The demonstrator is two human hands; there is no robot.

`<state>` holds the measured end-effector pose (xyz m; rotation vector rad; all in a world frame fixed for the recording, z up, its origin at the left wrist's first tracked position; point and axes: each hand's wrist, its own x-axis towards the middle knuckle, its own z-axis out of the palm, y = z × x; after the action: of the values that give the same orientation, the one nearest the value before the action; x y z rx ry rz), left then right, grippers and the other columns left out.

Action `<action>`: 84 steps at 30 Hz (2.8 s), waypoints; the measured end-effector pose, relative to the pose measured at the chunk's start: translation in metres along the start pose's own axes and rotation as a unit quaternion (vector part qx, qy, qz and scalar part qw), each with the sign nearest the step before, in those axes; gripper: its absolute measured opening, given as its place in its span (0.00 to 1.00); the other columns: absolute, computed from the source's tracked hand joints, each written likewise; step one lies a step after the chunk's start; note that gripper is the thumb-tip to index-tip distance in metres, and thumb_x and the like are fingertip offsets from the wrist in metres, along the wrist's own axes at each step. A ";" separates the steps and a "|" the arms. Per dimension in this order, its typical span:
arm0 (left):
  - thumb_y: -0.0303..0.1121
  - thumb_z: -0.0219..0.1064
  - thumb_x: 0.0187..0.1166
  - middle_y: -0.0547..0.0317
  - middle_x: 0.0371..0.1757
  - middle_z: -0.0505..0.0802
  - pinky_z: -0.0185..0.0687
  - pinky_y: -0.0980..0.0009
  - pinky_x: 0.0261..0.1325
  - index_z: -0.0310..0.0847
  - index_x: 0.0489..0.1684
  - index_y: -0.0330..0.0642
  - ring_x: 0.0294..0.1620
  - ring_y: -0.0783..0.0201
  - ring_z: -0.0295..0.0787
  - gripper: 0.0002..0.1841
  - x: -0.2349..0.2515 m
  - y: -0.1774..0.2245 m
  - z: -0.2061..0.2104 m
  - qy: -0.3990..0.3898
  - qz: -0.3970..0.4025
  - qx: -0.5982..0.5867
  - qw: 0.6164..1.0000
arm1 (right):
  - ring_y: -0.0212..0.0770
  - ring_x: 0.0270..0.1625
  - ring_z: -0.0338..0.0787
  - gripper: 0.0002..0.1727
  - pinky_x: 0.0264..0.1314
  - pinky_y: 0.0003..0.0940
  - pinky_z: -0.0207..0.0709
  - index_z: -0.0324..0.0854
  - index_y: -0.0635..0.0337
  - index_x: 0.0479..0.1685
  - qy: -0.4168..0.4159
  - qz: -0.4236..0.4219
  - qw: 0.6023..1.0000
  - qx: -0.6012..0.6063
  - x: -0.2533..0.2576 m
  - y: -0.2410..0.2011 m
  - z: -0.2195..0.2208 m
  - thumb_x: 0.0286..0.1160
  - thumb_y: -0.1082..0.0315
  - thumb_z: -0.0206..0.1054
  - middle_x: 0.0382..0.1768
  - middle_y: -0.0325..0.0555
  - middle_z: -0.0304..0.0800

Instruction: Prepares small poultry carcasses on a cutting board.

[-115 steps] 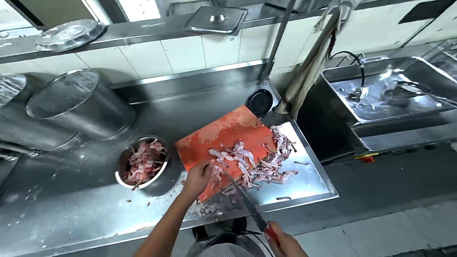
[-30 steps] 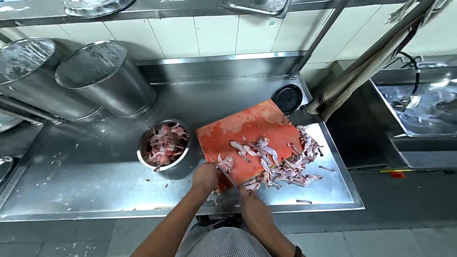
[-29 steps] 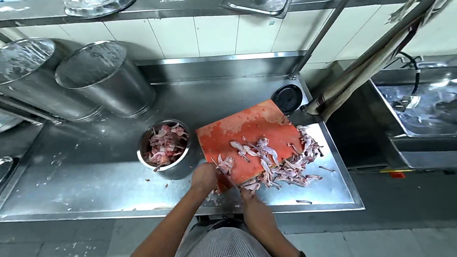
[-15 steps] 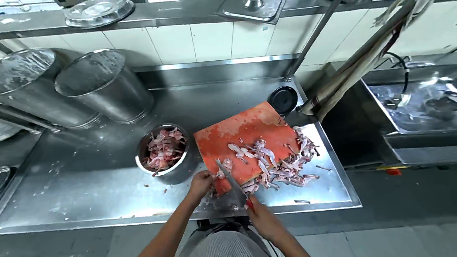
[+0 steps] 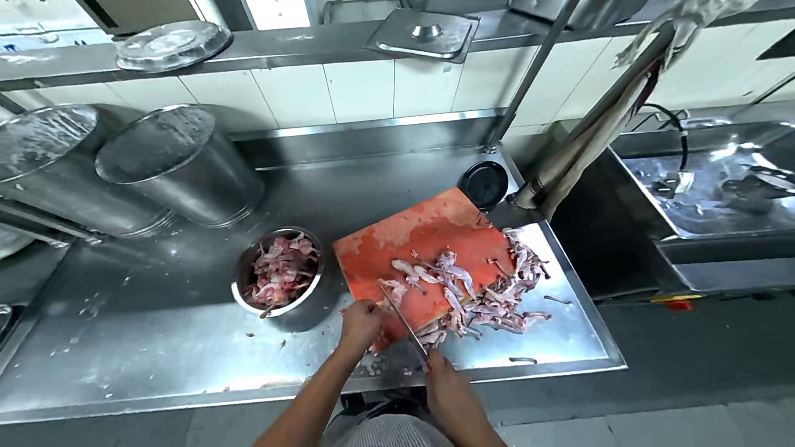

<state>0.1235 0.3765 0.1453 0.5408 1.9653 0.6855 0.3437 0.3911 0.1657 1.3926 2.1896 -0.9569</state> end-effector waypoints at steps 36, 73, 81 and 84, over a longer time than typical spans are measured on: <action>0.37 0.52 0.95 0.57 0.25 0.88 0.76 0.74 0.20 0.83 0.44 0.34 0.17 0.68 0.80 0.17 -0.023 0.003 0.028 -0.022 -0.083 -0.271 0.959 | 0.60 0.53 0.95 0.25 0.53 0.58 0.87 0.68 0.52 0.82 0.013 -0.007 1.000 -0.010 -0.007 0.010 0.001 0.92 0.54 0.48 0.59 0.59 0.90; 0.39 0.49 0.95 0.56 0.28 0.89 0.84 0.69 0.27 0.81 0.49 0.35 0.21 0.66 0.85 0.18 -0.008 -0.022 0.025 -0.042 -0.090 -0.121 0.988 | 0.61 0.51 0.95 0.25 0.55 0.61 0.85 0.67 0.54 0.79 -0.063 0.035 0.997 0.009 -0.003 0.041 0.016 0.92 0.52 0.50 0.46 0.58 0.93; 0.44 0.45 0.95 0.51 0.38 0.93 0.90 0.58 0.43 0.86 0.51 0.38 0.34 0.58 0.92 0.23 -0.005 -0.044 0.013 -0.007 -0.084 0.018 0.996 | 0.57 0.52 0.93 0.23 0.57 0.58 0.85 0.71 0.55 0.74 -0.063 -0.053 0.996 0.028 0.037 -0.011 -0.006 0.92 0.51 0.51 0.48 0.56 0.91; 0.45 0.43 0.94 0.48 0.48 0.95 0.87 0.50 0.59 0.88 0.55 0.39 0.50 0.53 0.94 0.25 -0.005 -0.044 0.005 0.019 -0.064 0.107 0.992 | 0.58 0.54 0.93 0.24 0.59 0.58 0.84 0.69 0.54 0.77 -0.073 -0.053 0.996 0.022 0.039 -0.021 -0.008 0.92 0.52 0.50 0.49 0.56 0.91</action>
<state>0.1263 0.3419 0.1174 0.5277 2.1028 0.4100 0.3081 0.4157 0.1539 1.1939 2.1623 -1.1138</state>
